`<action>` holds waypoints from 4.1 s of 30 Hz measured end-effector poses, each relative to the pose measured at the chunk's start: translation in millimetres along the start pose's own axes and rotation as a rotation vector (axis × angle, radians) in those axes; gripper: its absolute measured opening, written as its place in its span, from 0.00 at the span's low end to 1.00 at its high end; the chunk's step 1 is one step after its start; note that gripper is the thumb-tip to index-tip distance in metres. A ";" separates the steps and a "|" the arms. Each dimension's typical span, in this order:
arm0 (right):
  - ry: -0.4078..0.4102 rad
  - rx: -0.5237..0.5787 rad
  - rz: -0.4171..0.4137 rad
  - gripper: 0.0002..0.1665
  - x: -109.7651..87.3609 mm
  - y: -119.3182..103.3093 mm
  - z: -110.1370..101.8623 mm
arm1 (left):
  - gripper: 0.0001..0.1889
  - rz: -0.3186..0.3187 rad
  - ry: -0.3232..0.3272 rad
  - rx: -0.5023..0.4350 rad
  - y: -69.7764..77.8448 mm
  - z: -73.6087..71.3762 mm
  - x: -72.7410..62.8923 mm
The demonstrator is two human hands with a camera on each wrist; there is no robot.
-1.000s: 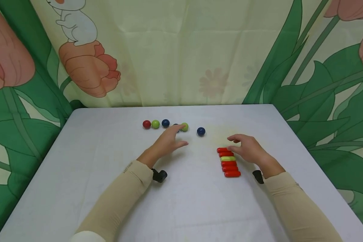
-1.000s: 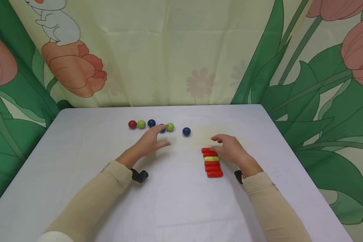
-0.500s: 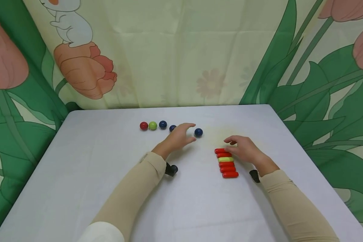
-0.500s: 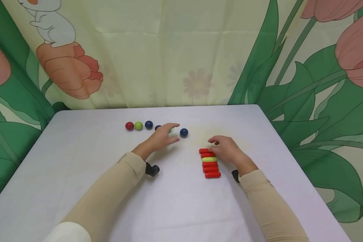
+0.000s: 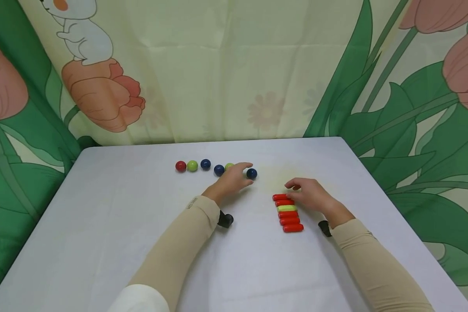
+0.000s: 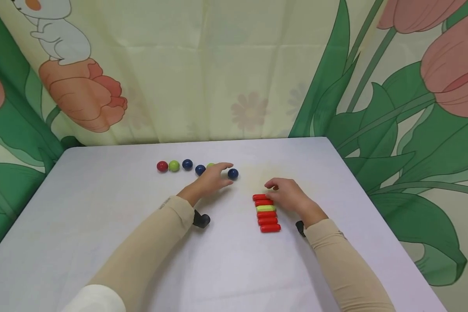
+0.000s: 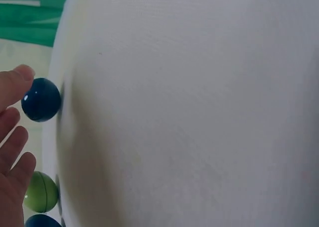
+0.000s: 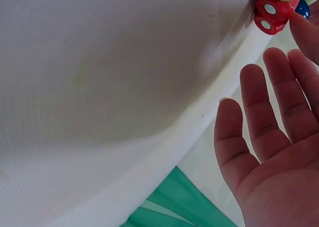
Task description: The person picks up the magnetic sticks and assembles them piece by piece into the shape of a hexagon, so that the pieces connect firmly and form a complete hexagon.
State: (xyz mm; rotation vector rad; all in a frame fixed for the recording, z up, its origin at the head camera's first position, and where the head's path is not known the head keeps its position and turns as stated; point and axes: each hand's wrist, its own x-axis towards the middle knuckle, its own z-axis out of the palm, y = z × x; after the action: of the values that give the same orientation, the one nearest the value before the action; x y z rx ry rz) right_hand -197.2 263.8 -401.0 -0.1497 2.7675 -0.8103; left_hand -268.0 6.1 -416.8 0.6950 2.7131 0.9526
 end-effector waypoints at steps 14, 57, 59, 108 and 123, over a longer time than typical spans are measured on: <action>-0.012 -0.005 -0.010 0.16 6.3 -5.2 9.2 | 0.27 0.023 -0.031 0.068 -2.9 4.9 2.4; -0.117 -0.187 -0.143 0.08 27.0 -66.5 33.5 | 0.18 -0.083 -0.083 0.062 -30.8 -23.1 -82.1; -0.123 -0.194 -0.141 0.08 25.7 -67.5 32.6 | 0.18 -0.092 -0.082 0.051 -32.3 -24.6 -84.8; -0.192 -0.305 -0.287 0.09 17.7 -147.5 84.9 | 0.19 -0.190 -0.011 -0.011 -44.7 -32.8 -144.4; -0.181 -0.293 -0.346 0.09 20.6 -153.9 92.8 | 0.18 -0.205 -0.019 0.008 -42.7 -35.5 -150.0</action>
State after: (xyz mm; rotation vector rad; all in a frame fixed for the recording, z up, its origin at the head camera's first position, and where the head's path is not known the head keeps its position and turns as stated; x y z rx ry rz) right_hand -187.9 83.2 -397.3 -0.7342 2.7043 -0.4278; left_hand -163.9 -115.4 -413.4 0.4147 2.7082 0.8813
